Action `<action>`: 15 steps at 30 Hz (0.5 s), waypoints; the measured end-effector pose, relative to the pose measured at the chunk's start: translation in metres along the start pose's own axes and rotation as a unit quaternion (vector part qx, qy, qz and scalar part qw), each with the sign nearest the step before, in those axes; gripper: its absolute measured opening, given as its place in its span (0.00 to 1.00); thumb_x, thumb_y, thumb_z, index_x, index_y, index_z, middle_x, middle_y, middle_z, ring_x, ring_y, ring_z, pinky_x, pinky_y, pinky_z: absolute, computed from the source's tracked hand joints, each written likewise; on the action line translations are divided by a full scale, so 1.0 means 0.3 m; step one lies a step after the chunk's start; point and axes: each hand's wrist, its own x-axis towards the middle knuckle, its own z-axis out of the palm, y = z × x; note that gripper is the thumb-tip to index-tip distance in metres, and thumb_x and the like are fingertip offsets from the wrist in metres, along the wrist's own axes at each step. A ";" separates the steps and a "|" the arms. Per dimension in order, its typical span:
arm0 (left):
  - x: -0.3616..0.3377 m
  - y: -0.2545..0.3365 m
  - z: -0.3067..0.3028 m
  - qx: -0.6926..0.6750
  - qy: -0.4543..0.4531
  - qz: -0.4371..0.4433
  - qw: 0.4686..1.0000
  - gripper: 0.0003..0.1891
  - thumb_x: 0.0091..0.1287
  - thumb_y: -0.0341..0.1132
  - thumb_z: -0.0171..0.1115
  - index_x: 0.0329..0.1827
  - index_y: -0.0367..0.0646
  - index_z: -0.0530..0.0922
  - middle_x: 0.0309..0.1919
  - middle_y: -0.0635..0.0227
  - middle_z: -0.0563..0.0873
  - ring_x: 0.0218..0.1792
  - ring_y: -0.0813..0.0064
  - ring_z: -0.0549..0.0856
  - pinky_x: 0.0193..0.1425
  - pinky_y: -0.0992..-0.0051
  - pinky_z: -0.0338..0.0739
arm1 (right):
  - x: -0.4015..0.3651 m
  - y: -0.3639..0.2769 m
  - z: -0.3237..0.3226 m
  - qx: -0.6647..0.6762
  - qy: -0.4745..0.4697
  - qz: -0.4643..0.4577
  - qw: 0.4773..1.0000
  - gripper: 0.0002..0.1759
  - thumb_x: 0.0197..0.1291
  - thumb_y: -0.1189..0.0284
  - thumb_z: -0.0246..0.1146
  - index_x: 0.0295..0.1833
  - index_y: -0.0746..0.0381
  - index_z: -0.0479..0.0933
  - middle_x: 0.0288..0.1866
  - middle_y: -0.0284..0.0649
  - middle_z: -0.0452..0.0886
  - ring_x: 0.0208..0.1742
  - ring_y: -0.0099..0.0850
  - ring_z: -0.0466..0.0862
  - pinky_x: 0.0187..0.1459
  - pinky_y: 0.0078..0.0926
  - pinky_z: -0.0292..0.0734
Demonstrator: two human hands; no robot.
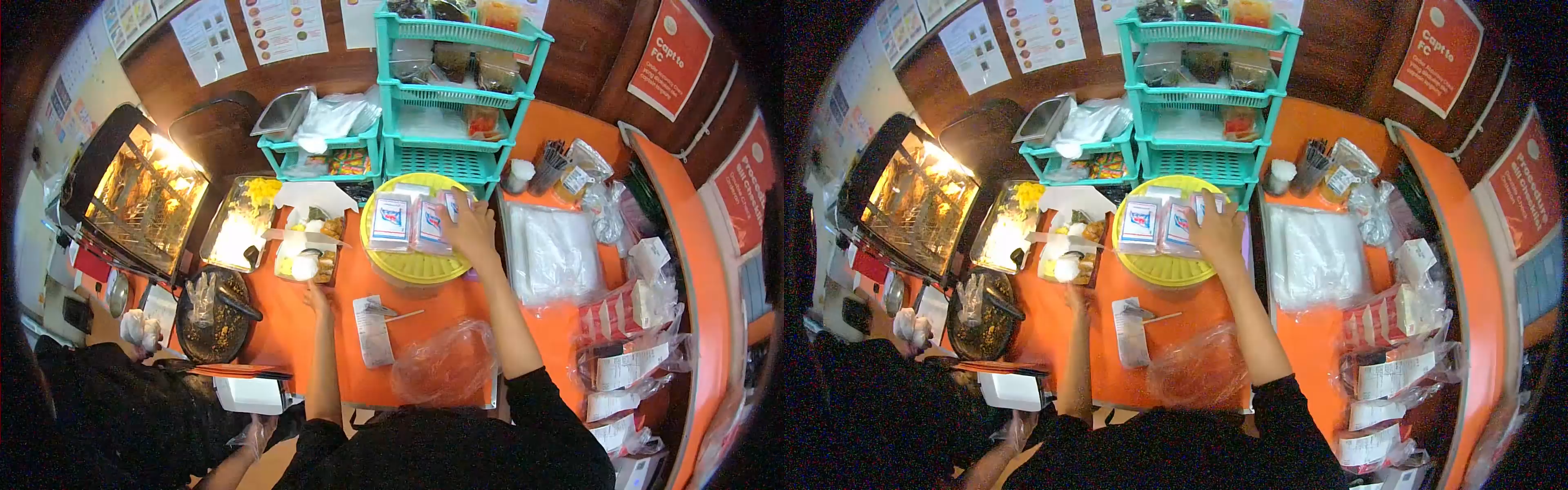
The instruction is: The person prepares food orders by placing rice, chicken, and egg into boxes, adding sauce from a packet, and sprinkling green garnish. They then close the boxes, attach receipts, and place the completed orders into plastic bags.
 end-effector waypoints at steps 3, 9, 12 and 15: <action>-0.495 0.305 0.197 0.058 0.133 0.247 0.958 0.28 0.69 0.44 0.55 0.65 0.35 0.64 0.59 0.47 0.67 0.49 0.60 0.75 0.47 0.63 0.76 | 0.021 0.064 -0.049 0.013 -0.041 0.097 0.994 0.32 0.61 0.50 0.60 0.64 0.60 0.69 0.62 0.62 0.69 0.58 0.63 0.71 0.55 0.56 0.69; -0.636 0.612 0.390 0.160 -0.160 0.430 0.874 0.14 0.68 0.36 0.54 0.43 0.30 0.79 0.34 0.58 0.80 0.35 0.71 0.78 0.37 0.72 0.73 | -0.010 0.187 -0.010 0.153 -0.027 0.112 0.982 0.23 0.63 0.62 0.57 0.33 0.76 0.77 0.35 0.66 0.80 0.40 0.62 0.82 0.45 0.52 0.78; -0.540 0.639 0.402 0.233 -0.228 0.289 0.900 0.11 0.67 0.34 0.56 0.38 0.33 0.80 0.33 0.64 0.80 0.32 0.77 0.77 0.35 0.75 0.72 | -0.010 0.173 0.055 0.182 0.066 0.142 0.971 0.20 0.63 0.66 0.60 0.47 0.74 0.67 0.38 0.63 0.78 0.43 0.61 0.80 0.46 0.54 0.74; -0.609 0.652 0.442 0.143 -0.242 0.230 0.932 0.16 0.68 0.37 0.58 0.50 0.34 0.71 0.34 0.69 0.78 0.33 0.79 0.75 0.37 0.77 0.72 | -0.020 0.200 0.128 0.215 0.198 0.165 0.942 0.18 0.63 0.69 0.58 0.49 0.71 0.65 0.36 0.60 0.79 0.42 0.61 0.80 0.45 0.52 0.73</action>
